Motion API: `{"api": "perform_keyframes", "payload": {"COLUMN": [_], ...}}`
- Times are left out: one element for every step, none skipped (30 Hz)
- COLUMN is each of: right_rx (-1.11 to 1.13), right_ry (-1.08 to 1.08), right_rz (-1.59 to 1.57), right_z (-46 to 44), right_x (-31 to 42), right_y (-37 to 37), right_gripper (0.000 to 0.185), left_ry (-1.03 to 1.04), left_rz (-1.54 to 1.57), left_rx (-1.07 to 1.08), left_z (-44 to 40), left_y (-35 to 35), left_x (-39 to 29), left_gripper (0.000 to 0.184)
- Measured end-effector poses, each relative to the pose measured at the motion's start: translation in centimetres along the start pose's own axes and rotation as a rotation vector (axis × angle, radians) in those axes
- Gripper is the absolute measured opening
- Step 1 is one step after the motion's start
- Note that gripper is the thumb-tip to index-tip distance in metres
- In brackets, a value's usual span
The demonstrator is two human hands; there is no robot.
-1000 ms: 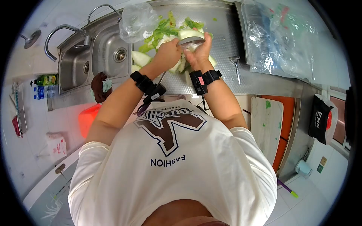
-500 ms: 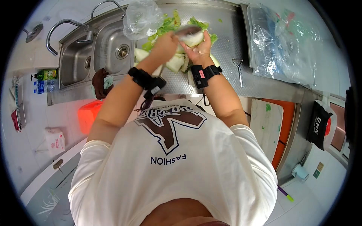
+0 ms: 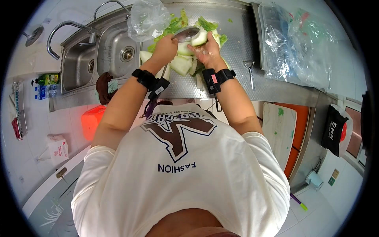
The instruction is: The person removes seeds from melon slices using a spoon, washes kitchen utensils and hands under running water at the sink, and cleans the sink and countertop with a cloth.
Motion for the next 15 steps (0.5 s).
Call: {"api": "perform_keyframes", "payload": {"right_rx": [-0.092,-0.183,-0.181,-0.303,-0.425,-0.440,-0.454,-0.444,-0.441,-0.416,-0.391,-0.341,-0.336,-0.260,-0.179], "right_ry": [-0.036,-0.071,-0.072,-0.107,-0.141,-0.136,-0.130,-0.092,-0.089,-0.092,-0.096,-0.111,-0.111,-0.128,-0.147], "right_rz": [0.090,0.180,0.181,0.217,0.258,0.237,0.217,0.180,0.190,0.212,0.232,0.266,0.269,0.287,0.306], "right_z": [-0.6,-1.0,-0.9,-0.4,0.1,0.0,-0.1,-0.3,0.0,0.6,1.0,1.5,1.9,2.3,2.7], "right_x": [0.3,0.5,0.8,1.6,2.6,3.2,3.7,4.2,4.7,5.2,5.5,5.8,5.7,5.7,5.6], "right_y": [-0.6,-1.3,-1.6,-2.9,-4.2,-5.6,-7.0,-8.2,-8.5,-8.4,-8.1,-7.3,-6.6,-5.4,-4.3], "right_gripper": [0.045,0.044,0.044,0.040,0.035,0.029,0.024,0.015,0.015,0.014,0.014,0.014,0.014,0.014,0.015], "left_ry": [-0.037,-0.074,-0.073,-0.087,-0.103,-0.108,-0.119,-0.132,-0.139,-0.176,-0.212,-0.214,-0.300,-0.385,-0.382], "left_rz": [0.070,0.139,0.140,0.097,0.057,0.061,0.034,0.006,0.010,0.070,0.127,0.129,0.325,0.522,0.523], "left_rx": [0.021,0.042,0.040,0.010,-0.022,-0.027,-0.039,-0.049,-0.056,-0.045,-0.034,-0.040,0.044,0.130,0.122], "left_z": [0.0,0.1,0.0,-0.1,-0.1,-0.2,-0.4,-0.5,-0.3,-0.1,0.1,0.0,0.0,0.1,0.2], "left_y": [-0.4,-0.7,-1.1,-1.7,-2.3,-2.7,-3.2,-3.5,-3.9,-4.1,-4.2,-4.3,-3.5,-2.8,-2.8], "left_x": [0.2,0.5,0.8,1.3,1.8,2.5,3.6,4.5,4.9,5.5,5.9,6.2,6.8,7.0,6.6], "left_gripper": [0.026,0.027,0.027,0.025,0.023,0.023,0.023,0.023,0.023,0.023,0.023,0.023,0.022,0.023,0.023]}}
Point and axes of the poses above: each hand's wrist, its own z-axis away from the middle knuckle, its own y-axis out of the palm, x = y × z, the point moved 6 cm from there along -z, towards the middle knuckle, and after that the axes turned 10 degrees about -x, right-handed, at the moved point
